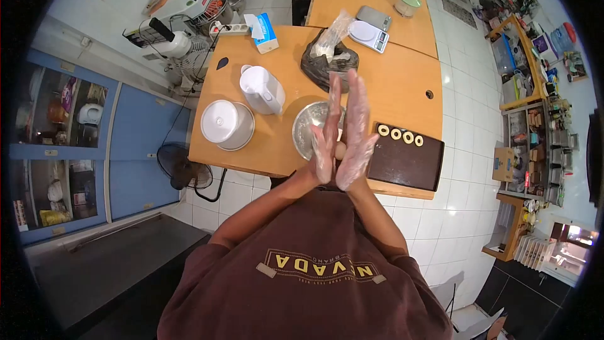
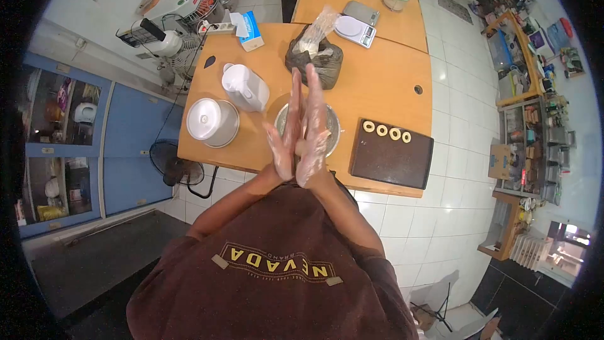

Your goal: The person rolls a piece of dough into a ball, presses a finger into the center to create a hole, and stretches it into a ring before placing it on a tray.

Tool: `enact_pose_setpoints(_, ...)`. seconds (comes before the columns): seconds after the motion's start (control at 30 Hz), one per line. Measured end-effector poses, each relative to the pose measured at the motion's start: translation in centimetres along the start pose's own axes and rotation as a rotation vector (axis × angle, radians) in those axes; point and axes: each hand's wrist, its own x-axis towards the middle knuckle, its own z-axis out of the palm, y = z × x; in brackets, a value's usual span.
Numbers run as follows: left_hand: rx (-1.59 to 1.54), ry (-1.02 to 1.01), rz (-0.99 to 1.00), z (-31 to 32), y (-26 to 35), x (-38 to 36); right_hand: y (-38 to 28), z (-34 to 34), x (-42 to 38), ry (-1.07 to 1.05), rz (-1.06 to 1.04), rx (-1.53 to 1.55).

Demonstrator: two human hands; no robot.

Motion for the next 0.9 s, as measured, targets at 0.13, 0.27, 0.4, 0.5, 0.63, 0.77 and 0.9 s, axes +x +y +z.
enact_pose_setpoints(0.13, -0.09, 0.03, 0.002, 1.4, 3.0, 0.2, 0.5, -0.4, 0.8, 0.05, 0.017, 0.012)
enact_pose_setpoints(0.27, -0.084, 0.068, 0.083, 1.0, 4.8, 2.3, 2.8, 0.0, -0.6, 0.032, 0.069, 0.09)
enact_pose_setpoints(0.4, 0.069, -0.006, 0.041, 0.0, 2.7, 1.4, 0.8, 0.0, -0.5, 0.003, -0.005, 0.026)
enact_pose_setpoints(0.5, 0.02, -0.041, 0.043, 1.0, 2.1, 0.3, -0.8, -0.3, 0.7, 0.056, 0.038, 0.025)
enact_pose_setpoints(0.63, 0.061, 0.046, 0.019, 0.2, 3.8, 1.9, 1.1, 0.0, 0.0, 0.052, 0.063, -0.028)
enact_pose_setpoints(0.77, 0.028, 0.094, 0.008, -1.4, 2.7, 3.0, 2.1, 0.7, -1.1, -0.04, 0.012, -0.028)
enact_pose_setpoints(0.9, -0.031, 0.068, -0.046, -0.2, 1.7, 1.6, 0.4, 0.6, -0.1, -0.047, -0.07, -0.04)
